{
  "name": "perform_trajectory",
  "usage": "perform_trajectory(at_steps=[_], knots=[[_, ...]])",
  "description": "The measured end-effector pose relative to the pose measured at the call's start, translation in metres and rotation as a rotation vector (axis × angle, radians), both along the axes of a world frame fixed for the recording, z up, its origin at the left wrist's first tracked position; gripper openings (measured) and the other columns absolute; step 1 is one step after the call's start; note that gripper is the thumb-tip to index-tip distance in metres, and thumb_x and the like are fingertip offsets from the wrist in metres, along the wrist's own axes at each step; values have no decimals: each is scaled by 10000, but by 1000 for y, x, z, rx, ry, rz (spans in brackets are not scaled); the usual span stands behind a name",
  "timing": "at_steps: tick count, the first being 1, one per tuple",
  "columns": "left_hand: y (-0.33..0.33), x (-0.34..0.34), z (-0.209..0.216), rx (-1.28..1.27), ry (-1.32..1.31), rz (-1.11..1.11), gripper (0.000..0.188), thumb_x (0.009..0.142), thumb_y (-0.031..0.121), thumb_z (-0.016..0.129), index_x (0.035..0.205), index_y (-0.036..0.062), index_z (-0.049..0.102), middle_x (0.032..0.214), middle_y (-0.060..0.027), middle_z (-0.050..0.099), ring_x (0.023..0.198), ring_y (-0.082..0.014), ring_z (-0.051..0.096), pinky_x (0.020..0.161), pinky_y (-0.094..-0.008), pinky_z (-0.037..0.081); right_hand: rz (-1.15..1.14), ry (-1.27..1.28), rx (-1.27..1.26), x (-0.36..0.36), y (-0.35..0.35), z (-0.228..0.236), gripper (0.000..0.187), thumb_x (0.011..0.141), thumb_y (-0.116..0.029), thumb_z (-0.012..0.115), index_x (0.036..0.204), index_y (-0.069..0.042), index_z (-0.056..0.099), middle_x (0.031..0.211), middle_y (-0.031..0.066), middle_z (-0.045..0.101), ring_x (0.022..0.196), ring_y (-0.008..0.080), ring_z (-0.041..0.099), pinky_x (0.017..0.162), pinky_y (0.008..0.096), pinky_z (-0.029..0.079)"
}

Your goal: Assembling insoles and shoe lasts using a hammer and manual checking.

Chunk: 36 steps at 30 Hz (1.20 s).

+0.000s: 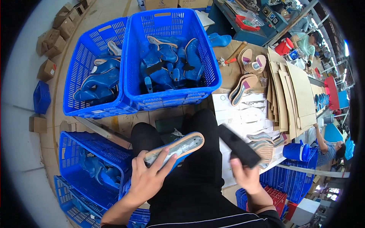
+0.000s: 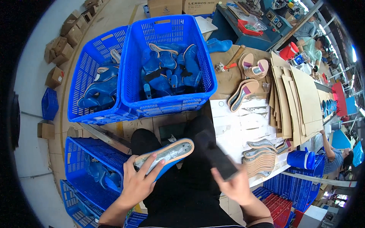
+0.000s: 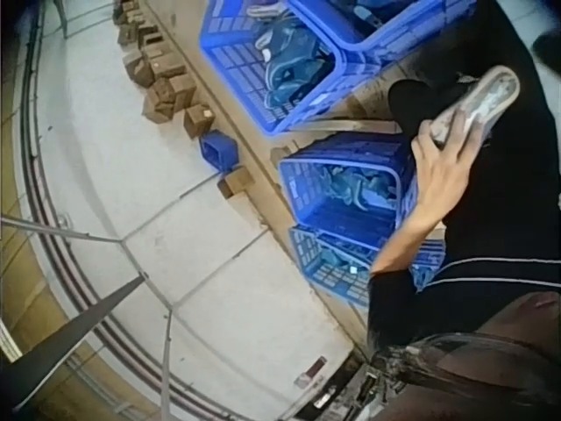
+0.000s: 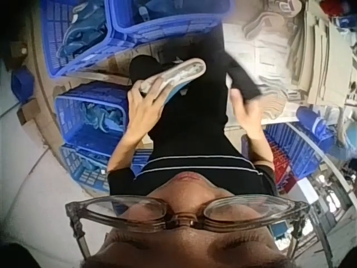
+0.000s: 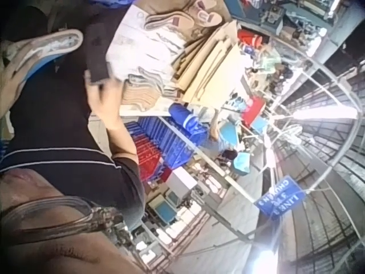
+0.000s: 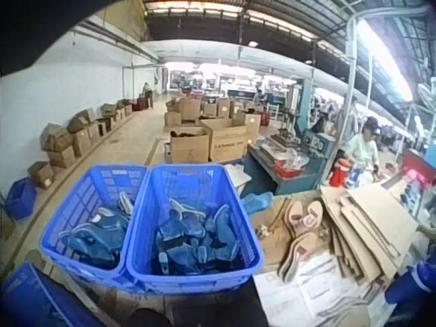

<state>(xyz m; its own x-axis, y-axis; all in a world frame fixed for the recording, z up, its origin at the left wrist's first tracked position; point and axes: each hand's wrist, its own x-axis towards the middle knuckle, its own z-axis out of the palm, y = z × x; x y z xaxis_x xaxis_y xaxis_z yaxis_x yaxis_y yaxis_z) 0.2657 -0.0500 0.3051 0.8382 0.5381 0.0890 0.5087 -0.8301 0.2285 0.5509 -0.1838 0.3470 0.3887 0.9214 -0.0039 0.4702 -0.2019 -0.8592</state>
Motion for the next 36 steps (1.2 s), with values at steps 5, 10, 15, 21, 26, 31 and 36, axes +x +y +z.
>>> perform_trajectory(at_steps=[5,10,15,21,26,31,36], knots=[[1,-2,-8,16,-14,-1,651,849,53,718,1466,244,643,1579,-34,509,1124,-407,515,879,-473,456,174,-40,-171,-16,0,-15,286,1056,-249,673,1189,3,642,698,180,682,628,374,731,571,408,548],[3,-3,-13,41,-30,-12,611,857,61,711,1438,247,669,1581,-29,505,1122,-409,512,877,-471,460,268,-105,-405,-21,15,-1,348,1106,-318,588,1288,-28,526,696,213,682,632,409,730,511,439,534],[5,-2,-13,67,-42,-15,590,864,67,709,1426,243,679,1557,-37,525,1122,-410,512,870,-469,462,280,-185,-421,-21,15,-7,340,1109,-332,587,1246,-25,538,680,207,671,624,437,710,510,469,524],[5,-2,-8,40,-39,3,585,863,63,725,1420,236,680,1552,-45,535,1134,-400,521,894,-464,453,207,-477,-8,-1,4,28,377,1087,-360,634,1246,-24,569,973,191,757,632,387,713,594,482,569],[3,-5,-10,33,-54,16,598,853,50,728,1419,238,683,1537,-37,558,1135,-397,522,895,-465,451,-208,348,561,-20,12,72,516,1010,-636,626,1148,-158,489,704,-26,480,495,75,390,476,237,327],[5,-2,-9,34,-71,-1,619,834,31,731,1416,235,685,1526,-35,570,1134,-393,524,897,-462,452,283,-368,-479,-17,14,-3,299,1078,-291,622,1166,-10,571,734,235,700,674,435,728,597,491,573],[4,-2,-6,-8,-43,12,640,820,26,732,1424,231,679,1523,-38,569,1130,-397,527,900,-468,454,181,-381,-184,0,0,19,280,1095,-236,578,1172,27,633,883,196,675,700,354,657,601,429,516]])
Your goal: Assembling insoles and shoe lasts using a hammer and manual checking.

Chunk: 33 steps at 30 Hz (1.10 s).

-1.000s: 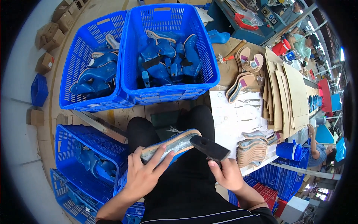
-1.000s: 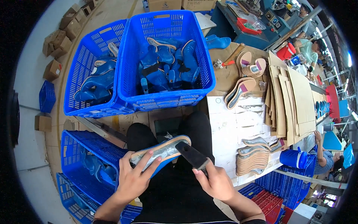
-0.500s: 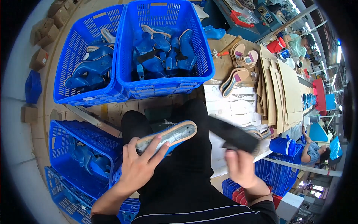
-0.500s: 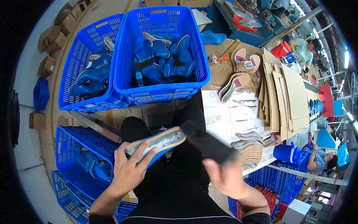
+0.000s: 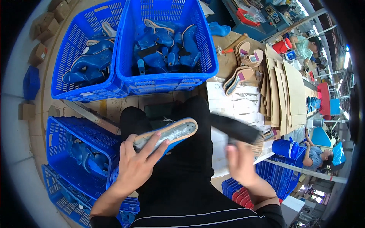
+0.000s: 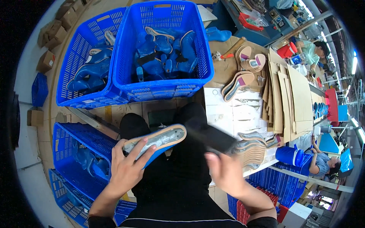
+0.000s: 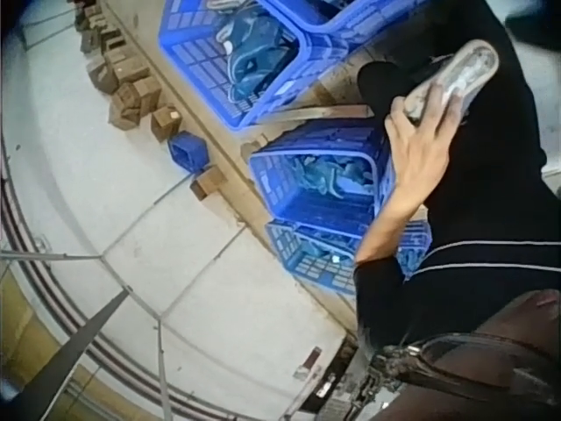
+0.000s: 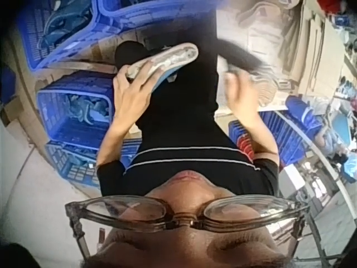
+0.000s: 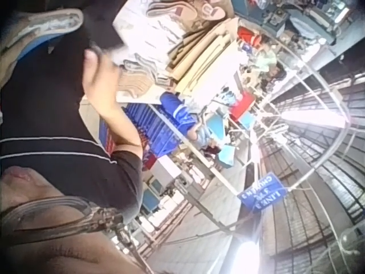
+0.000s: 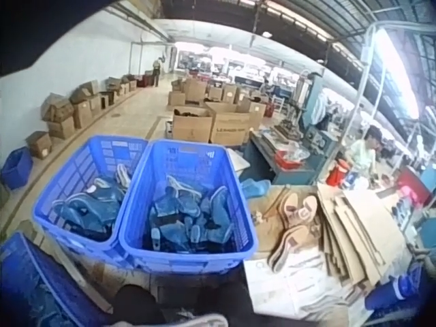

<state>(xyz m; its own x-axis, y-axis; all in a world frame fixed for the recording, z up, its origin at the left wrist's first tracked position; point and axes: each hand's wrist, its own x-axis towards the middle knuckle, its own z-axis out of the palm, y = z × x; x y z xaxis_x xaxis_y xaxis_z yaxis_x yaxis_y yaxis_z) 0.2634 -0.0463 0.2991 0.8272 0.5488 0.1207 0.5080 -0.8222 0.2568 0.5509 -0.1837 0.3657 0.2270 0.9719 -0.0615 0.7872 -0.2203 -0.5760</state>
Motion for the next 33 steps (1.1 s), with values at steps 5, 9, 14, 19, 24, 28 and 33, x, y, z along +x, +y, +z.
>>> perform_trajectory(at_steps=[5,9,14,19,24,28,33], knots=[[-4,-3,-7,30,-8,18,639,830,43,737,1438,225,665,1529,-43,561,1143,-407,525,910,-475,457,-394,587,837,-16,14,56,541,996,-736,561,1036,-204,472,645,-44,395,460,65,320,429,244,250],[2,7,-4,64,-21,-14,614,850,70,734,1442,217,659,1531,-44,553,1156,-418,525,926,-488,468,-281,314,610,-30,14,31,450,1027,-566,563,995,-123,490,613,67,455,497,197,431,463,341,336],[2,-3,-2,116,20,35,612,856,74,733,1447,213,652,1512,-66,556,1155,-423,541,937,-494,484,-139,184,-88,-21,-1,-60,315,1067,-273,650,1158,26,612,689,247,666,637,483,681,580,510,538],[-8,-4,-11,114,-122,221,736,826,116,796,1524,142,563,1393,-255,562,1158,-408,606,960,-482,498,-348,279,-87,-23,-28,-86,302,1055,-282,684,1049,14,621,584,108,576,488,202,580,500,358,429],[-13,-8,-13,45,-292,596,821,731,24,859,1496,43,562,1267,-209,604,1076,-380,644,913,-462,525,-445,450,130,-24,-12,-119,316,905,-102,848,882,-66,535,728,-36,503,671,70,459,636,244,408],[-11,-33,-33,18,-401,797,628,710,-52,832,1309,26,662,1033,-167,640,986,-383,650,848,-438,545,-210,693,320,-20,33,-139,441,831,14,867,1010,-80,475,1204,115,678,1103,175,641,972,317,502],[-5,-40,-35,-115,-603,797,472,712,-75,814,1156,33,698,980,-146,677,958,-353,686,831,-405,566,-125,853,302,-13,46,-181,475,827,-90,925,1034,-58,499,1187,121,668,1148,201,625,1028,341,478]])
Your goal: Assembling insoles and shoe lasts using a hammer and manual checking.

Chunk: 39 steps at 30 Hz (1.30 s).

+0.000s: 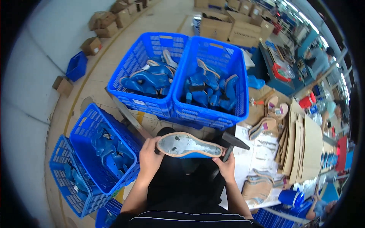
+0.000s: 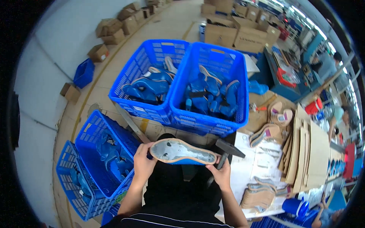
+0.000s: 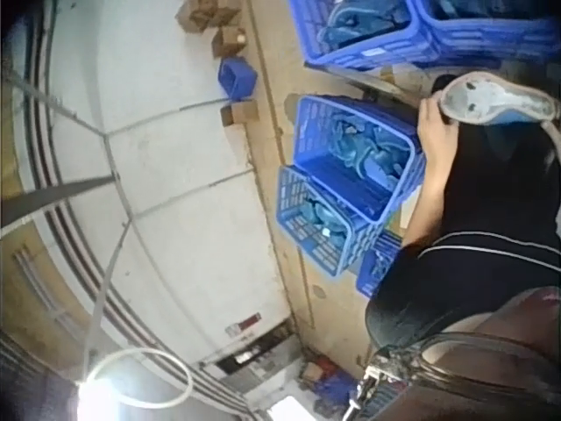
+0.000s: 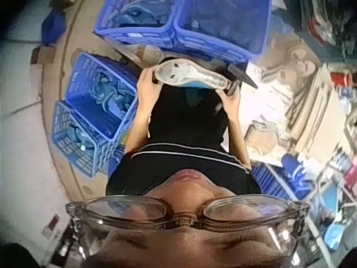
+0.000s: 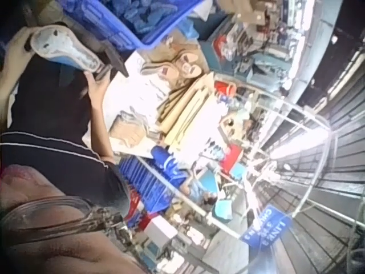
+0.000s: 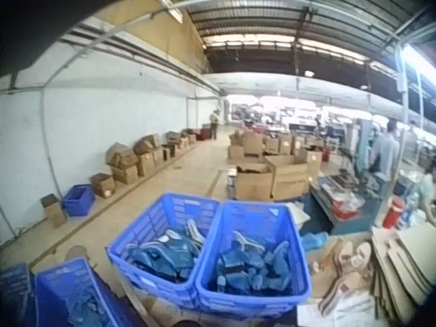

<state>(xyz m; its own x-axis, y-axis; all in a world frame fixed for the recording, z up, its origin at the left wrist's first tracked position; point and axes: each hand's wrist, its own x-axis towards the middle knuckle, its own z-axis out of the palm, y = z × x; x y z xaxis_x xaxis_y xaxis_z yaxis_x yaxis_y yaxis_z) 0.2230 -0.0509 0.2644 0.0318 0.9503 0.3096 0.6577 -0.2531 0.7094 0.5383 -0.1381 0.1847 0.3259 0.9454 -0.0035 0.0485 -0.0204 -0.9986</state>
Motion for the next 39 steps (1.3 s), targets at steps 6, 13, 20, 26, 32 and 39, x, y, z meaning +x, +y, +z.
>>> perform_trajectory(at_steps=[6,13,20,26,32,39], knots=[[10,-1,14,17,-595,-313,479,798,16,882,1223,77,670,1221,-170,671,1155,-314,697,994,-413,573,-149,185,96,-5,-10,60,280,1001,-171,770,1016,-97,501,940,-5,547,852,90,517,778,240,428],[16,88,61,-113,-1477,-651,605,998,253,784,1457,82,429,1430,-247,605,1322,-352,625,1086,-466,531,-99,479,-403,-29,-23,134,219,1088,-303,666,1028,-98,620,811,-43,597,722,44,547,637,249,449],[28,104,72,-360,-1183,-366,396,1014,176,765,1359,24,646,1176,-46,727,1051,-105,681,951,-283,548,-71,773,-511,-25,-48,93,350,1123,-311,595,1259,9,643,1097,83,747,932,146,712,845,317,595],[24,108,68,-354,-1114,-376,419,1024,194,758,1384,18,635,1195,-55,725,1068,-112,683,950,-290,551,-58,750,-590,-28,-52,95,352,1120,-336,597,1261,-15,633,1037,62,739,867,132,705,781,299,591],[23,107,57,-318,-1114,-482,464,1019,172,759,1404,25,545,1287,-81,666,1135,-128,655,986,-296,538,-191,633,-518,-29,-41,94,368,1105,-432,596,1175,-71,624,814,65,685,577,164,655,513,295,555],[28,102,45,-360,-1484,-576,857,881,313,894,1525,119,363,1521,-255,529,1367,-357,584,1130,-500,511,-266,396,-2,-3,-14,75,288,974,-4,764,1027,-110,501,967,3,598,862,98,606,790,258,529]])
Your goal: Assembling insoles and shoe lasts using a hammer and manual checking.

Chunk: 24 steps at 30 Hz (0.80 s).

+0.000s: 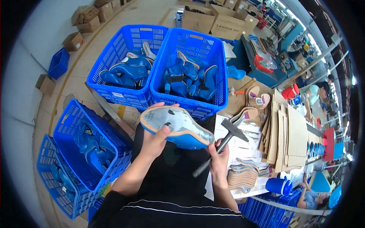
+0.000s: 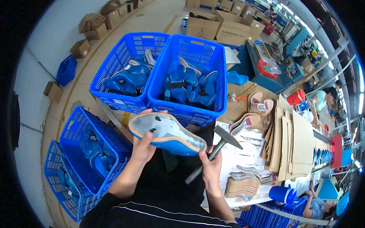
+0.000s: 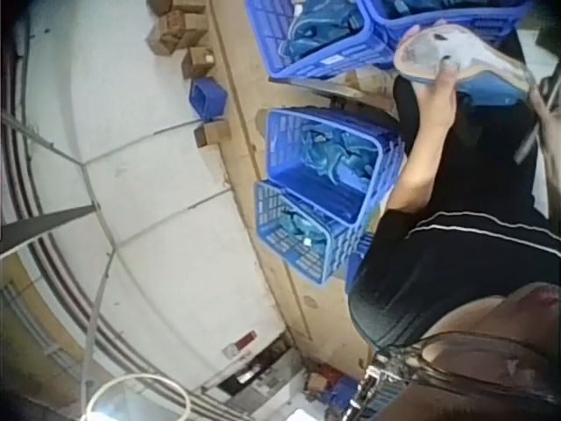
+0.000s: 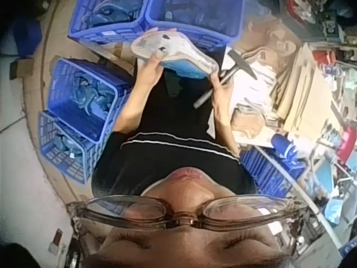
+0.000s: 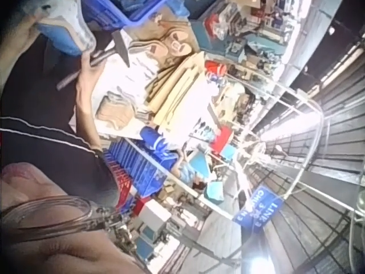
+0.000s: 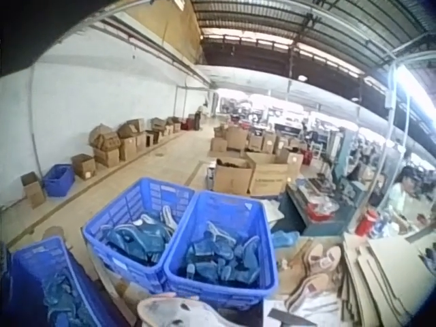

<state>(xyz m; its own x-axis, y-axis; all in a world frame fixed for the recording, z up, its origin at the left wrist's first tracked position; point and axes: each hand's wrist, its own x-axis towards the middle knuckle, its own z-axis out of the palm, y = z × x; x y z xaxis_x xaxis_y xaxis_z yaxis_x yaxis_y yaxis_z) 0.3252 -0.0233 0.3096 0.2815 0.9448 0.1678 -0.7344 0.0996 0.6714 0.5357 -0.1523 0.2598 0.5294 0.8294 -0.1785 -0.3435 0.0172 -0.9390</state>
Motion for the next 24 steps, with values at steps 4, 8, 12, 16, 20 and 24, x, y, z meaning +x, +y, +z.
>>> perform_trajectory(at_steps=[4,8,12,16,20,24], knots=[[-1,-12,-38,16,-52,19,832,867,271,887,1518,155,383,1567,-264,485,1413,-422,545,1153,-545,490,60,-208,90,-1,11,-26,315,960,-48,802,1009,-113,497,956,-19,557,869,72,510,791,230,432],[-12,-24,-66,29,-17,16,906,812,363,931,1525,207,393,1594,-224,474,1446,-487,487,1186,-604,445,99,-219,53,-10,4,-43,316,962,-85,815,968,-111,500,933,-32,536,850,72,487,780,228,424],[-17,-27,-93,-20,23,-1,993,753,384,974,1535,194,391,1630,-226,433,1480,-412,473,1209,-553,433,117,-156,-4,-6,-2,-69,333,957,-63,817,943,-101,487,956,-11,572,888,85,524,822,242,464],[-13,-41,-113,-5,93,-2,1044,747,513,953,1559,174,391,1653,-225,408,1475,-353,486,1213,-526,430,166,-30,74,-1,0,-63,383,936,71,769,983,-89,424,1406,267,649,1293,261,638,1071,362,524],[-8,-71,-122,107,336,175,1167,681,641,944,1562,122,383,1652,-230,402,1460,-388,496,1203,-541,432,186,-121,160,7,9,-47,442,886,41,830,958,-76,410,1421,256,661,1317,280,643,1093,401,525],[9,-109,-86,735,928,230,1060,620,620,971,1439,95,548,1535,-267,537,1373,-452,564,1132,-562,469,252,-570,152,16,15,-12,565,789,-209,959,1188,-3,615,1314,139,743,1015,237,719,897,349,560]])
